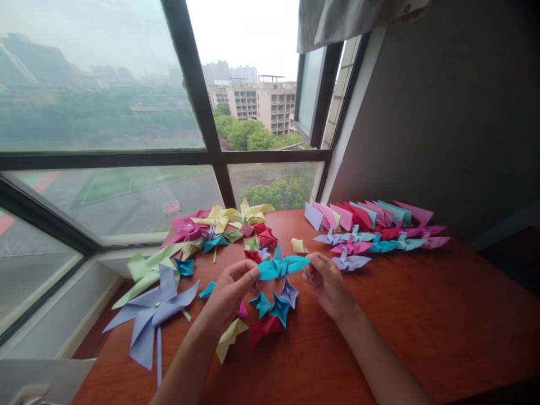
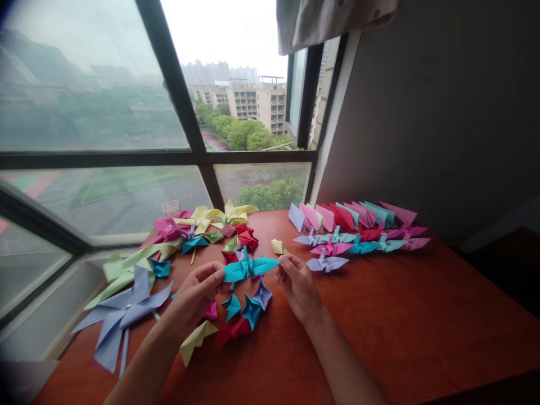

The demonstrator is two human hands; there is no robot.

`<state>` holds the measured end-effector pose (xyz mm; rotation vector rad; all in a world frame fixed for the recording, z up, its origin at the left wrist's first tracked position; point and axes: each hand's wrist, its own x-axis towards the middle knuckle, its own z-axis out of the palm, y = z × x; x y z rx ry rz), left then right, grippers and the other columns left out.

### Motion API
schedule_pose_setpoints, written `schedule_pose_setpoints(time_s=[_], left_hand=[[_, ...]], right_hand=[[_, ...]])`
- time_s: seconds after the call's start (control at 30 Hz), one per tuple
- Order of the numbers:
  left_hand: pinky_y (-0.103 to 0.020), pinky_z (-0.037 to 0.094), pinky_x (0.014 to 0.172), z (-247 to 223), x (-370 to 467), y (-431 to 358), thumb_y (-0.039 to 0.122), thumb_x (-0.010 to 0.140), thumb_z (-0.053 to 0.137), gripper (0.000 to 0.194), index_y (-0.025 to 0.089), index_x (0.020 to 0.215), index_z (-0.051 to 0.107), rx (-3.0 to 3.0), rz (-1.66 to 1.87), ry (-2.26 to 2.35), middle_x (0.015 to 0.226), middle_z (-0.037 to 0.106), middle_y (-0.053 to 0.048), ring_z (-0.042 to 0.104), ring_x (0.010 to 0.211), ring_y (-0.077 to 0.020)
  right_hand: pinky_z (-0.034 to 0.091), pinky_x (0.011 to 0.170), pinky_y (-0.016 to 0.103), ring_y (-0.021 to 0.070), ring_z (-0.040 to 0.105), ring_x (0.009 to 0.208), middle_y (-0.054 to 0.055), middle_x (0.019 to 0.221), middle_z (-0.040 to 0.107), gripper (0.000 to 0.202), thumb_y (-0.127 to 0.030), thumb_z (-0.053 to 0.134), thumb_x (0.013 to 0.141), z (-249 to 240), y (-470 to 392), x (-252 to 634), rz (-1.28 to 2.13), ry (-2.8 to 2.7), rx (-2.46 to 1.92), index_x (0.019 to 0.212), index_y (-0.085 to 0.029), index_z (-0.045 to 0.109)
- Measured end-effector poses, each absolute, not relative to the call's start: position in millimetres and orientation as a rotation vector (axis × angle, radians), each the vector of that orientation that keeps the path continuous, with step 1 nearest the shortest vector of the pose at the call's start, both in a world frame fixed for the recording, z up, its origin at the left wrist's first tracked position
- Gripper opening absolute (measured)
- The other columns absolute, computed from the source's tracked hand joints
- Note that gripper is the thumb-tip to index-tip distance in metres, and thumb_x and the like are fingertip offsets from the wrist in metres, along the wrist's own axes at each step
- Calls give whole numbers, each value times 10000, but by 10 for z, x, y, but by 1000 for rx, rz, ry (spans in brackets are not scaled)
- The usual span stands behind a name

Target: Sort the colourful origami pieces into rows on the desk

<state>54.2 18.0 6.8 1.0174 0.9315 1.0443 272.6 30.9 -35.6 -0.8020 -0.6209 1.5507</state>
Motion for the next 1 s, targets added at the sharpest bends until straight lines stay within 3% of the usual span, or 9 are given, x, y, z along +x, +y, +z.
schedule_pose_setpoints(time_s=[0.2,0.37,0.5,0.67,0.77,0.87,1.0], left_hand=[[-206,413,584,57,563,188,452,796,722,327,154,712,616,1126,1018,989,654,598,-11,522,618,-122],[-213,426,606,104,602,188,451,796,721,308,155,742,652,1208,1088,1134,667,630,-7,552,634,-131],[-218,433,594,76,620,193,463,780,725,316,153,768,666,1256,1086,1182,672,636,-7,564,631,-137],[-213,421,572,-17,655,188,457,810,695,313,150,783,646,1345,1050,1160,684,610,-4,549,628,-133],[-205,413,555,-25,679,186,433,822,683,290,150,773,644,1404,1046,1147,674,592,0,529,612,-125],[-198,399,530,-16,689,187,409,829,670,268,149,771,645,1444,1031,1134,669,584,-1,510,596,-120],[-196,397,526,-28,678,182,385,847,651,250,144,777,650,1496,1031,1154,668,581,-5,503,593,-118]], right_hand=[[335,506,213,76,425,552,-38,613,529,293,-415,787,743,-340,318,2744,1373,-707,-885,702,-193,600],[338,516,237,95,431,565,-14,657,552,276,-462,692,831,-335,284,2722,1110,-867,-984,768,-197,651],[387,572,256,129,493,616,1,685,586,245,-446,645,875,-338,213,2686,945,-1132,-1064,838,-210,695],[427,626,272,157,558,663,15,786,667,202,-374,696,841,-357,172,2645,827,-1476,-1064,985,-232,707],[409,613,267,149,550,642,10,747,647,109,-325,664,866,-369,190,2637,707,-1585,-1114,871,-221,699],[386,596,262,140,530,612,-2,661,587,219,-318,599,905,-370,207,2633,616,-1633,-1162,728,-201,649],[391,594,249,131,528,605,-9,652,572,256,-330,564,919,-373,204,2625,547,-1651,-1197,713,-185,614]])
